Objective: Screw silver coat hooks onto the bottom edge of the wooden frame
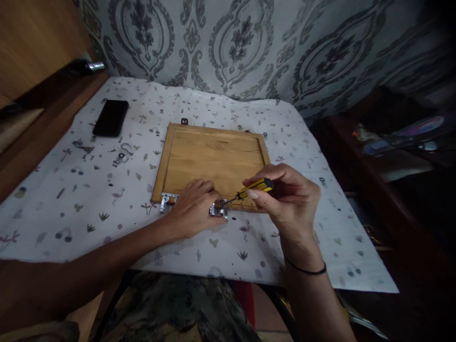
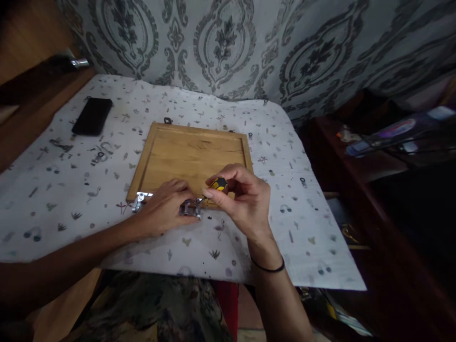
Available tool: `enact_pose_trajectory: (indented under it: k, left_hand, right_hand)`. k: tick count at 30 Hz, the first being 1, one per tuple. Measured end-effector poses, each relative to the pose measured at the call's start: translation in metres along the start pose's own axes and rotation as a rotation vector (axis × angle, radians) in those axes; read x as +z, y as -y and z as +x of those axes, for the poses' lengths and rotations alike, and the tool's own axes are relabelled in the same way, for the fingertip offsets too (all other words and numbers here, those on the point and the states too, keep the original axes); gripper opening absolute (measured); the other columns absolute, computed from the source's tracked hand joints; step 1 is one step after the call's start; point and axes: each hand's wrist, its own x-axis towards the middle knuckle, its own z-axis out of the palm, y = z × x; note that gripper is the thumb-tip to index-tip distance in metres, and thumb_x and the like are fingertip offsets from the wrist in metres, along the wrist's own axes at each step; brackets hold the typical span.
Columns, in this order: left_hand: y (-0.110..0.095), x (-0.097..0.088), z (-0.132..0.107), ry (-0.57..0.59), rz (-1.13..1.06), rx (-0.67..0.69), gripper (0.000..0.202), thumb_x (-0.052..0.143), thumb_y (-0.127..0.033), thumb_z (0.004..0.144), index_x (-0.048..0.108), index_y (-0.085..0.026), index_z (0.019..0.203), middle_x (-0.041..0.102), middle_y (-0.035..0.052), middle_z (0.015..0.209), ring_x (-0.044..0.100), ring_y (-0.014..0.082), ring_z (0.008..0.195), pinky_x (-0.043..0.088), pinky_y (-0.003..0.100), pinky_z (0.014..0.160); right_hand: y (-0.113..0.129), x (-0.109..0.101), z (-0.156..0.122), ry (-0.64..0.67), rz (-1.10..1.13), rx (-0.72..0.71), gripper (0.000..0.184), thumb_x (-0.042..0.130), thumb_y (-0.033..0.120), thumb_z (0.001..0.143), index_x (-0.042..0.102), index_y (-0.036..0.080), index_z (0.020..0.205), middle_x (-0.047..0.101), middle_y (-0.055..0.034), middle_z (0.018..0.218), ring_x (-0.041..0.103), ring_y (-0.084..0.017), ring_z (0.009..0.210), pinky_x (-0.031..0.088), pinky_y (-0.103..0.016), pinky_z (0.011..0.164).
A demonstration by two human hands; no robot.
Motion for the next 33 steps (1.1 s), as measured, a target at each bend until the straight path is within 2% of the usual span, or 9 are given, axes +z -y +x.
enact_pose_trajectory:
  k: [5, 8, 10, 12, 15, 18, 23, 27, 33]
  left_hand:
    - [-0.001, -0.002, 0.001, 0.02, -0.001, -0.007, 0.036, 0.084, -0.047, 0.083, 0.069, -0.017, 0.096, 0.065, 0.0081, 0.104, 0.059, 0.0297, 0.105, 0.048, 0.045, 0.092]
    - [-0.001, -0.003, 0.001, 0.046, -0.004, -0.015, 0.035, 0.083, -0.045, 0.083, 0.07, -0.016, 0.099, 0.065, 0.0085, 0.104, 0.059, 0.0299, 0.105, 0.048, 0.045, 0.093]
    - [-0.001, -0.002, 0.0, 0.049, -0.005, -0.017, 0.036, 0.084, -0.045, 0.083, 0.07, -0.016, 0.099, 0.065, 0.0087, 0.103, 0.059, 0.03, 0.106, 0.048, 0.046, 0.093]
    - [-0.001, -0.001, 0.0, 0.032, -0.007, -0.013, 0.035, 0.084, -0.045, 0.082, 0.07, -0.016, 0.097, 0.064, 0.0085, 0.103, 0.059, 0.0299, 0.105, 0.049, 0.046, 0.093]
    - [0.0, 0.0, -0.001, 0.006, -0.019, -0.008, 0.033, 0.084, -0.045, 0.083, 0.069, -0.018, 0.094, 0.064, 0.0077, 0.101, 0.059, 0.0293, 0.103, 0.049, 0.045, 0.092]
    - [0.001, 0.001, -0.001, 0.006, -0.032, -0.007, 0.032, 0.082, -0.044, 0.084, 0.07, -0.018, 0.099, 0.064, 0.0078, 0.103, 0.058, 0.0298, 0.105, 0.048, 0.046, 0.093]
    - [0.0, 0.0, 0.0, 0.022, -0.046, -0.015, 0.032, 0.081, -0.044, 0.086, 0.071, -0.018, 0.101, 0.064, 0.0084, 0.105, 0.058, 0.0307, 0.108, 0.048, 0.048, 0.095]
    - [-0.001, -0.002, 0.0, 0.032, -0.042, -0.026, 0.031, 0.081, -0.042, 0.085, 0.071, -0.017, 0.1, 0.063, 0.0082, 0.103, 0.058, 0.03, 0.106, 0.049, 0.047, 0.094]
    - [0.0, 0.001, 0.0, 0.004, -0.029, -0.006, 0.03, 0.079, -0.045, 0.085, 0.071, -0.019, 0.098, 0.064, 0.0072, 0.1, 0.059, 0.0291, 0.103, 0.049, 0.046, 0.093]
  right_hand:
    - [0.005, -0.007, -0.001, 0.148, -0.026, 0.066, 0.028, 0.086, 0.046, 0.08, 0.075, 0.022, 0.087, 0.076, -0.0035, 0.083, 0.068, -0.015, 0.067, 0.055, -0.024, 0.053]
    - [0.009, -0.012, 0.0, 0.275, -0.033, 0.082, 0.026, 0.082, 0.045, 0.085, 0.08, 0.022, 0.097, 0.077, -0.0051, 0.088, 0.068, -0.014, 0.067, 0.051, -0.023, 0.049]
    - [0.009, -0.013, 0.0, 0.322, -0.026, 0.059, 0.024, 0.082, 0.044, 0.085, 0.082, 0.022, 0.092, 0.076, -0.0047, 0.084, 0.064, -0.013, 0.061, 0.048, -0.023, 0.044]
    - [0.007, -0.011, 0.0, 0.286, -0.047, 0.02, 0.023, 0.084, 0.045, 0.083, 0.081, 0.022, 0.086, 0.074, -0.0033, 0.077, 0.062, -0.012, 0.056, 0.047, -0.023, 0.043]
    - [0.003, -0.005, -0.001, 0.149, -0.115, -0.029, 0.026, 0.09, 0.045, 0.077, 0.078, 0.021, 0.077, 0.071, -0.0014, 0.07, 0.06, -0.012, 0.056, 0.047, -0.024, 0.046]
    - [0.002, -0.001, -0.002, 0.078, -0.14, -0.015, 0.034, 0.092, 0.048, 0.072, 0.072, 0.021, 0.069, 0.068, -0.0002, 0.067, 0.059, -0.012, 0.057, 0.047, -0.024, 0.048]
    - [0.007, -0.004, -0.002, 0.179, -0.134, 0.061, 0.032, 0.084, 0.052, 0.081, 0.075, 0.021, 0.08, 0.074, -0.0031, 0.077, 0.065, -0.014, 0.063, 0.053, -0.025, 0.053]
    - [0.007, -0.008, -0.003, 0.264, -0.114, 0.039, 0.027, 0.082, 0.049, 0.084, 0.08, 0.022, 0.085, 0.077, -0.0045, 0.08, 0.069, -0.016, 0.068, 0.054, -0.026, 0.057]
    - [0.0, -0.001, -0.008, 0.111, -0.221, -0.013, 0.029, 0.087, 0.047, 0.078, 0.076, 0.021, 0.073, 0.071, -0.0013, 0.069, 0.064, -0.015, 0.059, 0.05, -0.026, 0.051]
